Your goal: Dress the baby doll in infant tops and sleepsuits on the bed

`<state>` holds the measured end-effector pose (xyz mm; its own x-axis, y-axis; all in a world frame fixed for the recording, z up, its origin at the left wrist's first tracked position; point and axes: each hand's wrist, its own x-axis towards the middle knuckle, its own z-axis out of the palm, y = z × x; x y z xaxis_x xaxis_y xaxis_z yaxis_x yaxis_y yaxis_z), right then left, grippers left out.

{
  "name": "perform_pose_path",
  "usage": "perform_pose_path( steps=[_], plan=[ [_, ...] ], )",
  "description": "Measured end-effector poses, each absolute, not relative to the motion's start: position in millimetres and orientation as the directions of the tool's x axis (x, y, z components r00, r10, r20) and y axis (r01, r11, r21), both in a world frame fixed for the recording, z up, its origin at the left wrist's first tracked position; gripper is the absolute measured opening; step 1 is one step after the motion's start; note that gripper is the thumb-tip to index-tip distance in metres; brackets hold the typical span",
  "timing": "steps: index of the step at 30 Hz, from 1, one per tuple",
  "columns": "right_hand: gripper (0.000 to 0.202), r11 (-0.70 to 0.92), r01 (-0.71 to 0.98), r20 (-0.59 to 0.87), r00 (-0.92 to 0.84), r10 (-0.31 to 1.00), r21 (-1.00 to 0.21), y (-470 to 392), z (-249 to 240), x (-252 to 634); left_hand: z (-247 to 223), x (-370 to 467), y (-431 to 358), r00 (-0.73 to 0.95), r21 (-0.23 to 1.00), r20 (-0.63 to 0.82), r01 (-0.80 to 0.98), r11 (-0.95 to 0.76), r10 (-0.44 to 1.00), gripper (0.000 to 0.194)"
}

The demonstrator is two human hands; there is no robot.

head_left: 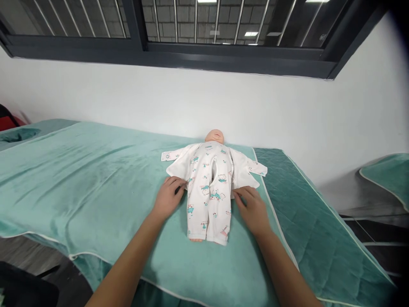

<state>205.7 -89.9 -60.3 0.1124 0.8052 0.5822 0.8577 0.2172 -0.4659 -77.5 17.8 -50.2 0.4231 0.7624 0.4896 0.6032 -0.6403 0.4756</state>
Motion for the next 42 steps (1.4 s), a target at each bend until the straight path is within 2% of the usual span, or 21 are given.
perform_pose_path(
  steps=[2, 4, 7, 9, 11, 14, 17, 20, 22, 24, 25, 28, 30, 34, 36, 39, 42],
  plan=[
    [0.021, 0.121, 0.854, 0.595, 0.245, 0.765, -0.506, -83.6, -61.6, 214.9, -51.8, -77.5, 19.9, 0.376, 0.486, 0.490, 0.631, -0.604, 0.787, 0.024],
    [0.027, -0.036, 0.868, 0.559, 0.350, 0.751, -0.495, -75.1, -60.9, 227.6, -53.7, -77.3, 22.6, 0.300, 0.491, 0.506, 0.671, -0.555, 0.809, 0.025],
    [0.044, -0.337, 0.859, 0.428, 0.490, 0.759, -0.384, -63.6, -55.7, 247.2, -56.6, -77.2, 26.7, 0.188, 0.501, 0.516, 0.726, -0.472, 0.836, 0.023],
    [0.051, -0.474, 0.818, 0.325, 0.568, 0.756, -0.325, -58.9, -51.9, 257.5, -57.9, -77.2, 28.5, 0.164, 0.499, 0.507, 0.745, -0.443, 0.846, 0.022],
    [0.051, -0.545, 0.775, 0.211, 0.619, 0.756, -0.321, -56.1, -50.0, 265.5, -58.7, -77.2, 29.3, 0.154, 0.491, 0.508, 0.757, -0.432, 0.847, 0.022],
    [0.040, -0.581, 0.716, 0.076, 0.653, 0.754, -0.386, -51.9, -49.5, 274.4, -59.7, -77.1, 29.6, 0.130, 0.482, 0.520, 0.771, -0.416, 0.844, 0.020],
    [0.027, -0.488, 0.638, 0.090, 0.656, 0.749, -0.595, -45.3, -42.4, 273.2, -60.7, -76.9, 29.7, 0.126, 0.483, 0.524, 0.771, -0.415, 0.842, 0.018],
    [0.025, -0.137, 0.478, 0.247, 0.653, 0.716, -0.868, -40.1, -21.4, 248.3, -61.1, -76.6, 29.6, 0.126, 0.489, 0.518, 0.768, -0.414, 0.846, 0.017],
    [0.022, 0.129, 0.462, 0.401, 0.557, 0.727, -0.877, -39.6, -4.0, 219.6, -60.9, -76.6, 29.3, 0.122, 0.496, 0.512, 0.766, -0.409, 0.850, 0.016],
    [0.013, 0.283, 0.563, 0.524, 0.327, 0.786, -0.777, -40.6, 9.4, 189.6, -60.3, -76.9, 29.0, 0.122, 0.504, 0.505, 0.762, -0.407, 0.854, 0.017],
    [0.007, 0.312, 0.646, 0.541, 0.189, 0.819, -0.697, -41.3, 12.9, 176.9, -59.9, -77.1, 29.0, 0.125, 0.507, 0.501, 0.759, -0.408, 0.856, 0.017],
    [0.006, 0.355, 0.803, 0.541, -0.049, 0.840, -0.479, -43.6, 10.8, 155.3, -59.2, -78.0, 29.3, 0.134, 0.516, 0.493, 0.751, -0.412, 0.860, 0.018],
    [0.007, 0.346, 0.829, 0.535, -0.067, 0.842, -0.439, -45.9, 4.7, 153.0, -59.2, -78.2, 29.1, 0.137, 0.515, 0.489, 0.751, -0.412, 0.861, 0.018],
    [0.005, 0.349, 0.809, 0.494, -0.086, 0.865, -0.472, -54.2, 3.9, 157.4, -58.7, -77.6, 25.5, 0.126, 0.521, 0.481, 0.755, -0.399, 0.868, 0.018],
    [0.010, 0.342, 0.774, 0.462, -0.073, 0.884, -0.532, -56.3, 10.8, 160.3, -57.1, -77.8, 24.6, 0.107, 0.551, 0.469, 0.741, -0.384, 0.877, 0.018],
    [0.013, 0.289, 0.709, 0.465, 0.062, 0.883, -0.643, -45.2, 24.1, 169.3, -52.1, -80.7, 32.9, 0.074, 0.608, 0.428, 0.714, -0.347, 0.901, 0.020],
    [0.016, 0.201, 0.672, 0.475, 0.253, 0.843, -0.713, -10.1, 35.2, 184.6, -46.2, -86.2, 57.1, 0.041, 0.527, 0.398, 0.807, -0.266, 0.916, 0.028]
  ],
)
